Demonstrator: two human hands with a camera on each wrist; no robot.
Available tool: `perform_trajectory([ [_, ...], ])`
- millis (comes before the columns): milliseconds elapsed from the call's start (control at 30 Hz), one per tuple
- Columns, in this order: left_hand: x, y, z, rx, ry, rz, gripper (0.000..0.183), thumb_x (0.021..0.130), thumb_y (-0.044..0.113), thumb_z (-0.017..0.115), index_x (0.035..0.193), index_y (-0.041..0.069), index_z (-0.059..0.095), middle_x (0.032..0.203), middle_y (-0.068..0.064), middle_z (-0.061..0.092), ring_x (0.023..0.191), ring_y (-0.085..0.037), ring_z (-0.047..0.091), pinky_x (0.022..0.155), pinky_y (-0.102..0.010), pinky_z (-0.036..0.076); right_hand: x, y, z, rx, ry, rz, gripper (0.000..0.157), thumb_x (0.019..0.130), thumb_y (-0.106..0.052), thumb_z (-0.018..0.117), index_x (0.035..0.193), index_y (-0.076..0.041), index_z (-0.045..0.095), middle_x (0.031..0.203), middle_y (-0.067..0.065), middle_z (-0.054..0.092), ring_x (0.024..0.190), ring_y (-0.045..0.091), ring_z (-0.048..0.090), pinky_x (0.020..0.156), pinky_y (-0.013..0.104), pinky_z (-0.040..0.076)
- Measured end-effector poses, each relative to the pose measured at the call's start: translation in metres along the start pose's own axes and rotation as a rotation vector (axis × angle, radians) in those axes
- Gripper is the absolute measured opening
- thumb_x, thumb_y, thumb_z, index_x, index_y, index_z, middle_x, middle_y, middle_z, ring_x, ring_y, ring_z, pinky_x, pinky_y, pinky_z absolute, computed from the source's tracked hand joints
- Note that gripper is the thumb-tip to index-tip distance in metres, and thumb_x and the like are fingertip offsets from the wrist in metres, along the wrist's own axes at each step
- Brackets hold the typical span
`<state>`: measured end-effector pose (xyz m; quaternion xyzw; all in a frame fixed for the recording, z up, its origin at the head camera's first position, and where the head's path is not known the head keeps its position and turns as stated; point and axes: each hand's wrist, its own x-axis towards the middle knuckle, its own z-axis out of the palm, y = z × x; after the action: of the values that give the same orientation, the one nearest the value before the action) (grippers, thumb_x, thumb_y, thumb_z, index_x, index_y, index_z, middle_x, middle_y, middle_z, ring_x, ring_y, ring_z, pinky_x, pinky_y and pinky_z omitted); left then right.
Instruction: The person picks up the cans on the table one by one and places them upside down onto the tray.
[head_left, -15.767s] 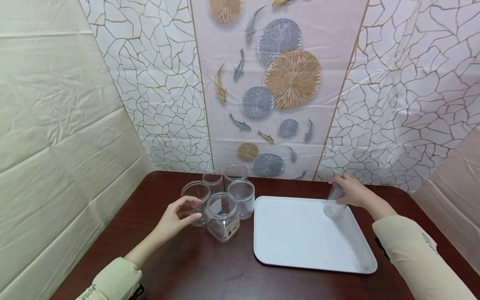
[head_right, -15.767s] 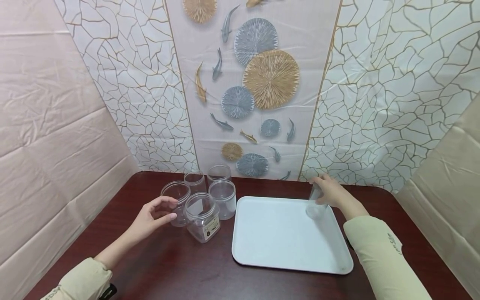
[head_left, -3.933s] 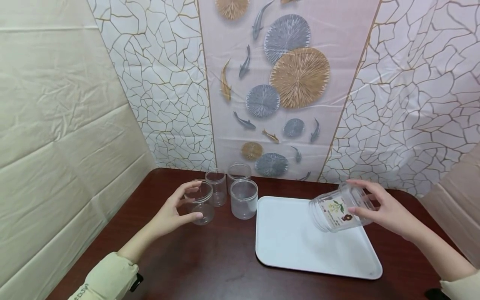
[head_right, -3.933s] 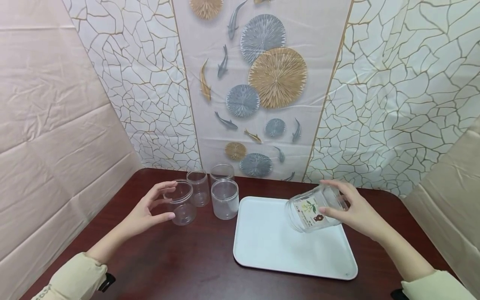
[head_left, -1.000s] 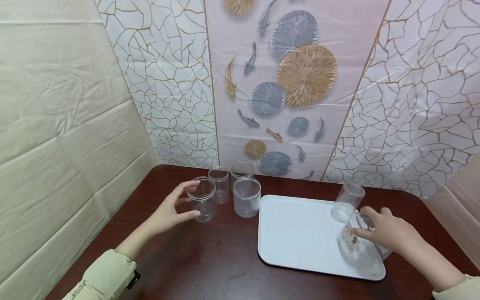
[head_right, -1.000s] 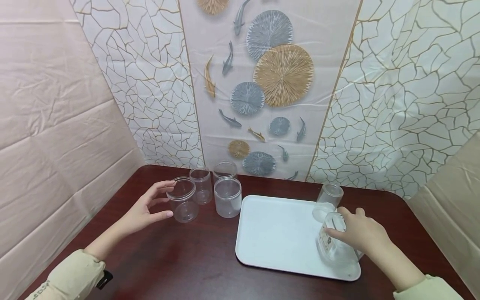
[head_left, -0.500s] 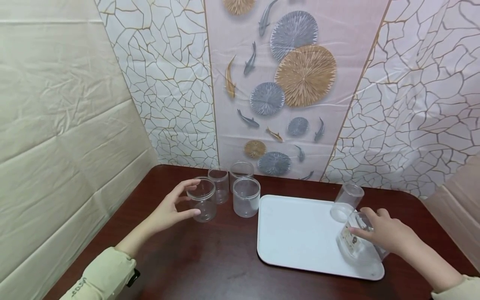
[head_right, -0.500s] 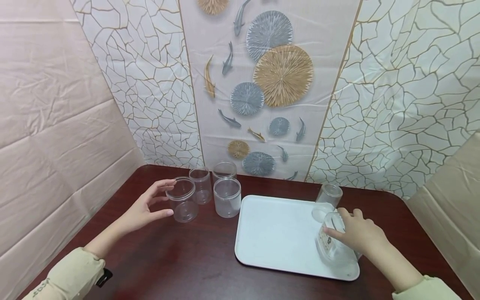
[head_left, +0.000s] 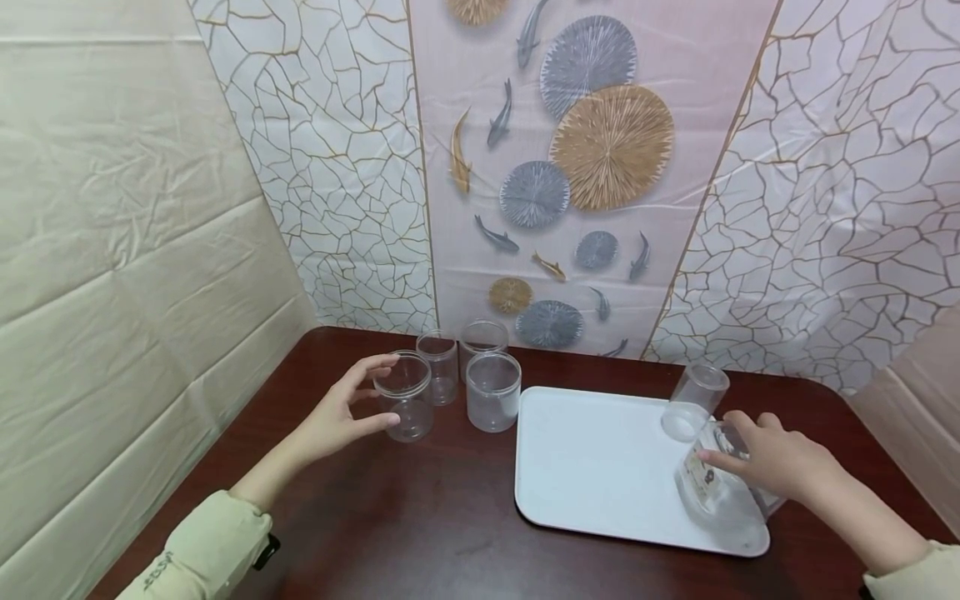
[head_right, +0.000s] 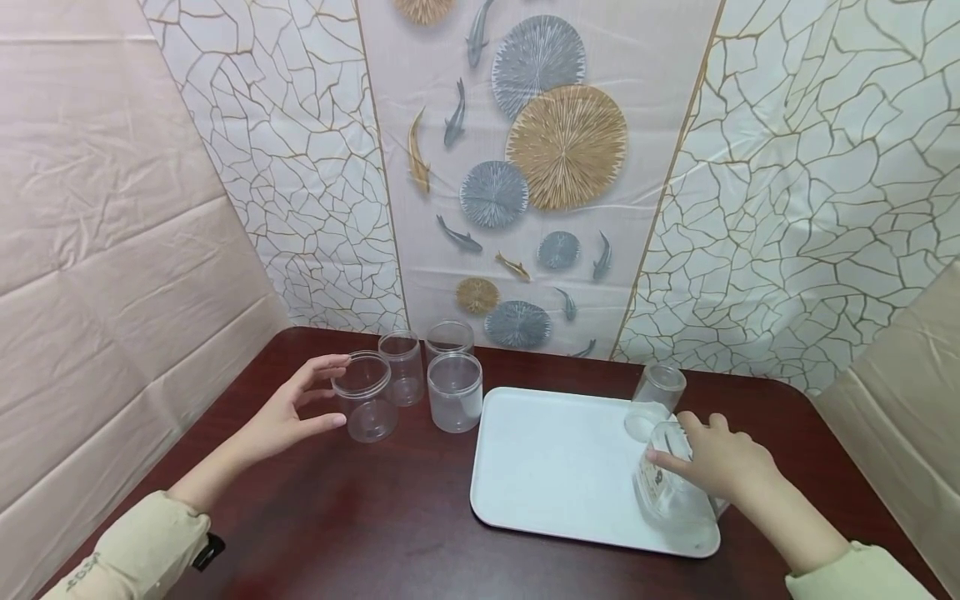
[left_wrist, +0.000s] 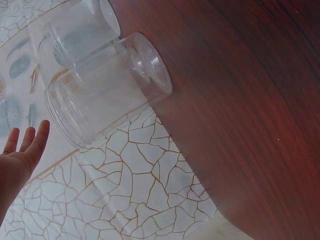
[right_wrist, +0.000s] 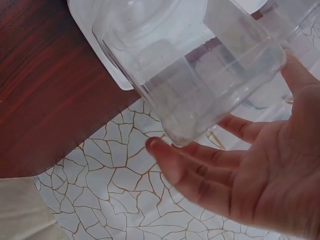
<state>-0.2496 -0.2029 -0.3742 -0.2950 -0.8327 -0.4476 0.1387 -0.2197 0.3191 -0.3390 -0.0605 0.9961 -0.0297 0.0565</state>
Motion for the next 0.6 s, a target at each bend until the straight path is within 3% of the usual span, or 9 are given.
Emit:
perform_trajectory([
  [233, 0.006, -0.003, 0.003, 0.13, 0.113, 0.056, 0.061, 0.073, 0.004, 0.079, 0.128, 0.004, 0.051, 0.124, -0.01, 0.056, 0.11, -0.01, 0.05, 0.087, -0.04, 0.053, 0.001, 0.0, 0.0, -0.065, 0.066, -0.008, 0.085, 0.084, -0.069, 0.047, 0.129, 0.003, 0.044, 0.12, 0.038, 0.043, 0.098, 0.061, 0.045, 0.061, 0.063, 0.046],
  [400, 0.009, -0.002, 0.005, 0.152, 0.064, 0.05, 0.059, 0.077, 0.009, 0.077, 0.129, 0.007, 0.051, 0.126, -0.008, 0.055, 0.111, -0.021, 0.051, 0.087, -0.044, 0.051, 0.002, 0.0, -0.001, -0.077, 0.115, -0.033, 0.081, 0.085, -0.067, 0.048, 0.129, 0.001, 0.045, 0.12, 0.036, 0.045, 0.099, 0.06, 0.045, 0.059, 0.062, 0.046],
  [600, 0.019, 0.0, 0.012, 0.186, -0.004, 0.067, 0.055, 0.08, 0.017, 0.075, 0.13, 0.011, 0.051, 0.128, -0.005, 0.054, 0.113, -0.022, 0.051, 0.088, -0.046, 0.049, 0.001, -0.001, -0.006, -0.061, 0.167, -0.053, 0.075, 0.085, -0.063, 0.052, 0.128, -0.001, 0.047, 0.121, 0.034, 0.046, 0.099, 0.06, 0.045, 0.056, 0.06, 0.046],
])
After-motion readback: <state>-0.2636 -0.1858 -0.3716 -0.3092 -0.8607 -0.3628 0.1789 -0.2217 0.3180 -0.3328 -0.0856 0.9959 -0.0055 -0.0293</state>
